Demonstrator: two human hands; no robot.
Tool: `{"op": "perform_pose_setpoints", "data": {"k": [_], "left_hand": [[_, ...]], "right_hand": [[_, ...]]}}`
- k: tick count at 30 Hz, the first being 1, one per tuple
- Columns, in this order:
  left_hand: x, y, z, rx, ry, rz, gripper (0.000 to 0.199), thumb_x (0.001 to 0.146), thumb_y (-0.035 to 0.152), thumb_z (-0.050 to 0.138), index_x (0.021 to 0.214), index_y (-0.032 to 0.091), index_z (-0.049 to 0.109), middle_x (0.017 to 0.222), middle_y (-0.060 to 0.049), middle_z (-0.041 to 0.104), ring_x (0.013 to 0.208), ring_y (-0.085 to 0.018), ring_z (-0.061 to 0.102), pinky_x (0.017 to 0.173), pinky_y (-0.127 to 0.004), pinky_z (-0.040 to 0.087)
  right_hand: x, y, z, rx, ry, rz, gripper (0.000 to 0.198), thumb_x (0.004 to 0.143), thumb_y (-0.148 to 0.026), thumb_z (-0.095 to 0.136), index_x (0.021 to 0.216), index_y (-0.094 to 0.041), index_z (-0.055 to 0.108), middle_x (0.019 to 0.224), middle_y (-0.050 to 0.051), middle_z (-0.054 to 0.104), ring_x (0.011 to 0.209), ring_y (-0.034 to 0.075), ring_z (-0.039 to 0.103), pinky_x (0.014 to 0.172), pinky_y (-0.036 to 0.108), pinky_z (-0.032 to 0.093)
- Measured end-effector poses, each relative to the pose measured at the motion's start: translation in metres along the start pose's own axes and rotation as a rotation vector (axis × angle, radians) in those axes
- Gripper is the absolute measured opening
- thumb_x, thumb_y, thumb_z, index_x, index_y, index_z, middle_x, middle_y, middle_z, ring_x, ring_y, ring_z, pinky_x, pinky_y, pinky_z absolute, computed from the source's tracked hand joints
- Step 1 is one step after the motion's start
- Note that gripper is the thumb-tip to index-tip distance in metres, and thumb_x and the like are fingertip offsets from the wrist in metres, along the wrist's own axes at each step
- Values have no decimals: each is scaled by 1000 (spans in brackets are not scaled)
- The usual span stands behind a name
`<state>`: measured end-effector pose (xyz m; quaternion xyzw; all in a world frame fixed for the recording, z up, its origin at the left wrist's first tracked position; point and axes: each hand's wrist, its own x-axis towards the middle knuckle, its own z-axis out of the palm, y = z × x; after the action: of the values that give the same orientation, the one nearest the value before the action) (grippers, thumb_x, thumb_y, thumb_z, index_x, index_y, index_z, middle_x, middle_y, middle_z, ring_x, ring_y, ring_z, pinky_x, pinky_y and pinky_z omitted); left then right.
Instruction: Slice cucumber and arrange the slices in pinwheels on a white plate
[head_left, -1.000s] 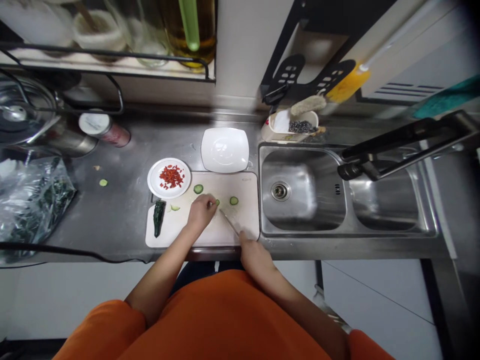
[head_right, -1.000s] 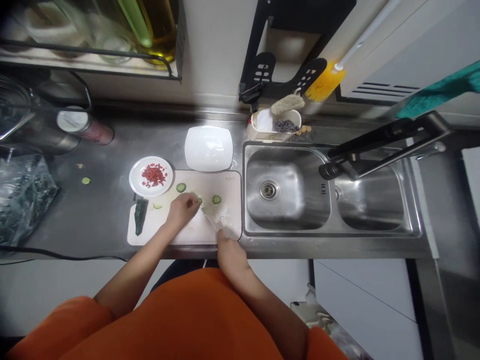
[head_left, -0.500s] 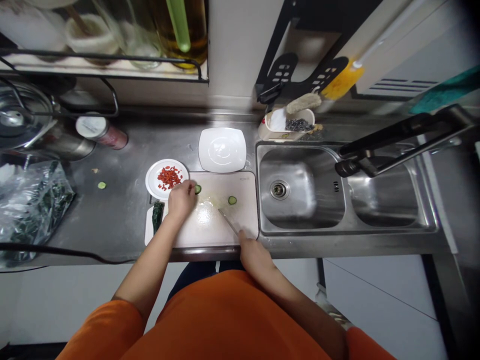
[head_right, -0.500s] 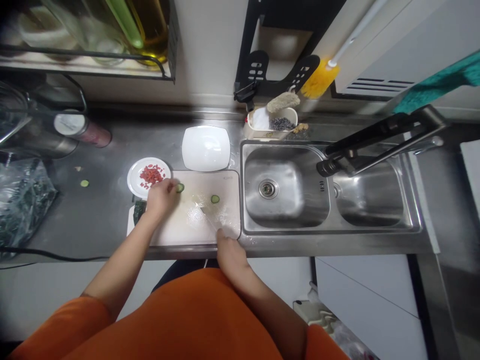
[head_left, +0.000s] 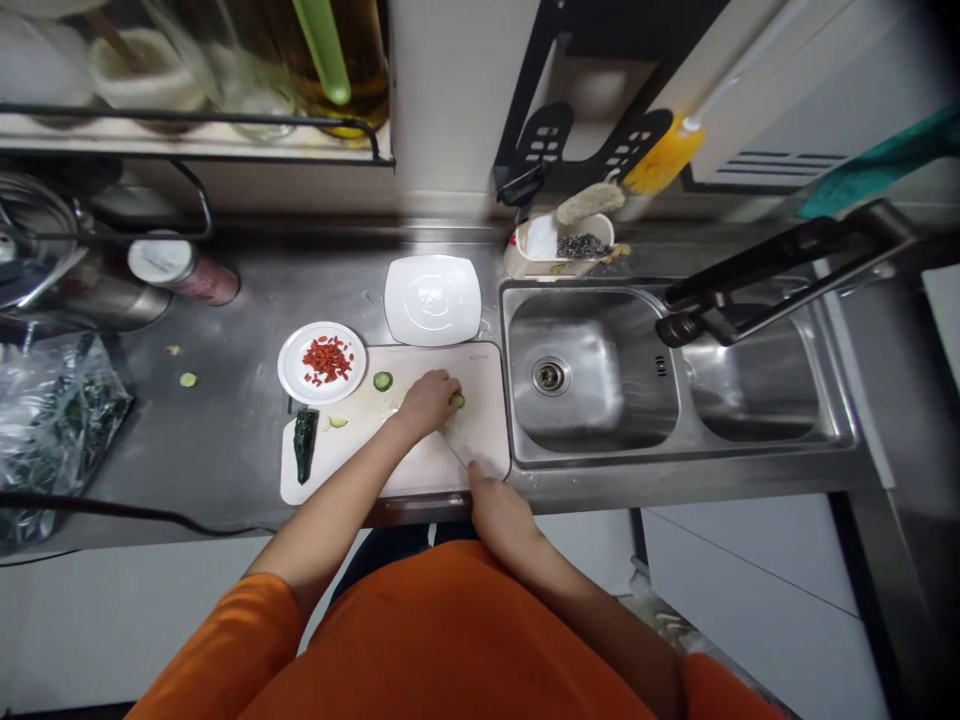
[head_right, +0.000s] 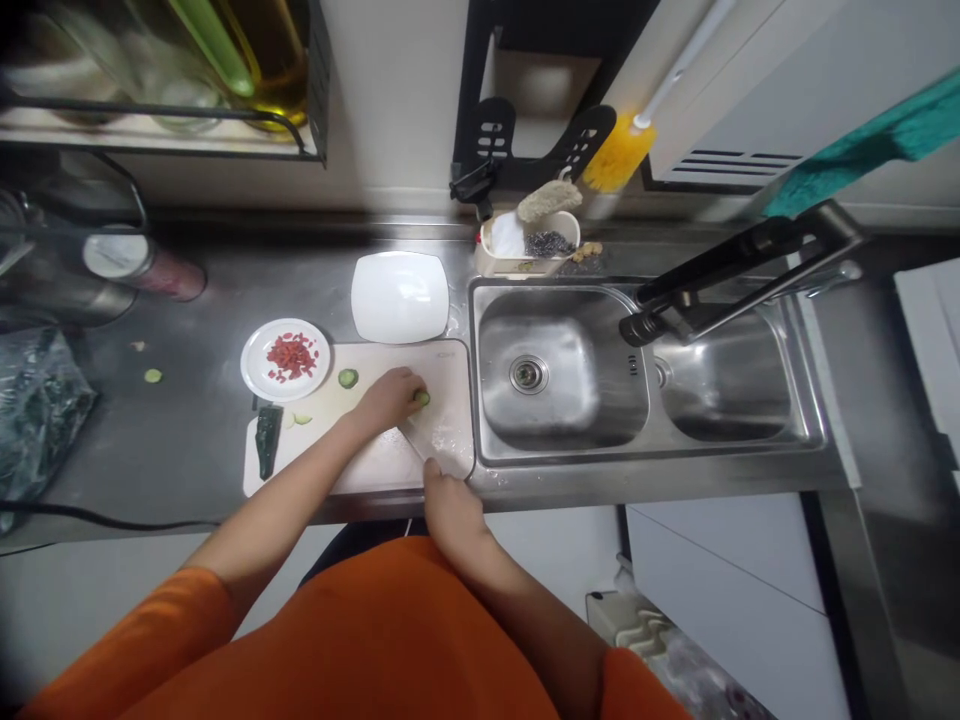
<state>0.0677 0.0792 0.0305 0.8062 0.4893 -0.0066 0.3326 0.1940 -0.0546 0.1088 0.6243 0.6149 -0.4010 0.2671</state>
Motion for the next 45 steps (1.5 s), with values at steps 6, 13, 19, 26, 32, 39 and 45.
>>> {"op": "perform_pose_setpoints", "data": {"k": [6,13,19,26,32,39,45], "left_hand": [[5,2,2,-8,-7,-11,10,75,19,58,81,17,65,87,-7,59,82,-19,55,71,-28,43],[-7,-5,-3,-193,35,-192,7,75,25,59,73,19,62,69,-1,62,65,-15,54,61,-26,38],[-45,-22,5,-292,307,-435,12,80,25,52,85,22,62,64,2,61,59,-14,54,59,-25,38],[-66,-31,28,-255,452,-271,19,79,25,55,95,21,64,77,-2,62,72,-16,57,71,-27,44],[-64,-36,41,-220,532,-260,20,80,25,58,98,20,64,86,-5,64,80,-18,58,77,-30,46],[-66,-35,43,-231,540,-281,22,81,26,58,102,19,63,90,-6,64,84,-18,57,81,-31,46],[-67,-33,40,-249,509,-312,20,82,26,57,99,19,64,90,-6,63,81,-17,56,80,-30,46]], "right_hand": [[0,1,-1,9,-7,4,48,84,0,25,126,-15,42,96,14,68,94,27,65,73,36,50],[0,2,-3,-1,-1,-9,47,83,0,27,125,-14,42,95,15,68,92,27,65,72,36,50],[3,9,2,20,34,-35,43,81,0,30,118,-16,45,87,12,69,88,26,67,68,33,49],[10,8,-4,-18,87,-3,41,80,0,33,115,-16,46,84,11,68,87,25,67,66,29,48],[15,2,-12,-39,88,5,41,83,-1,31,119,-16,44,87,12,68,90,24,66,68,28,48],[15,-7,-18,-63,87,-13,41,84,0,30,119,-16,43,88,12,67,89,23,66,69,28,48],[20,-14,-20,-106,99,-48,37,86,-2,29,117,-17,42,88,12,67,89,22,66,69,28,48]]}}
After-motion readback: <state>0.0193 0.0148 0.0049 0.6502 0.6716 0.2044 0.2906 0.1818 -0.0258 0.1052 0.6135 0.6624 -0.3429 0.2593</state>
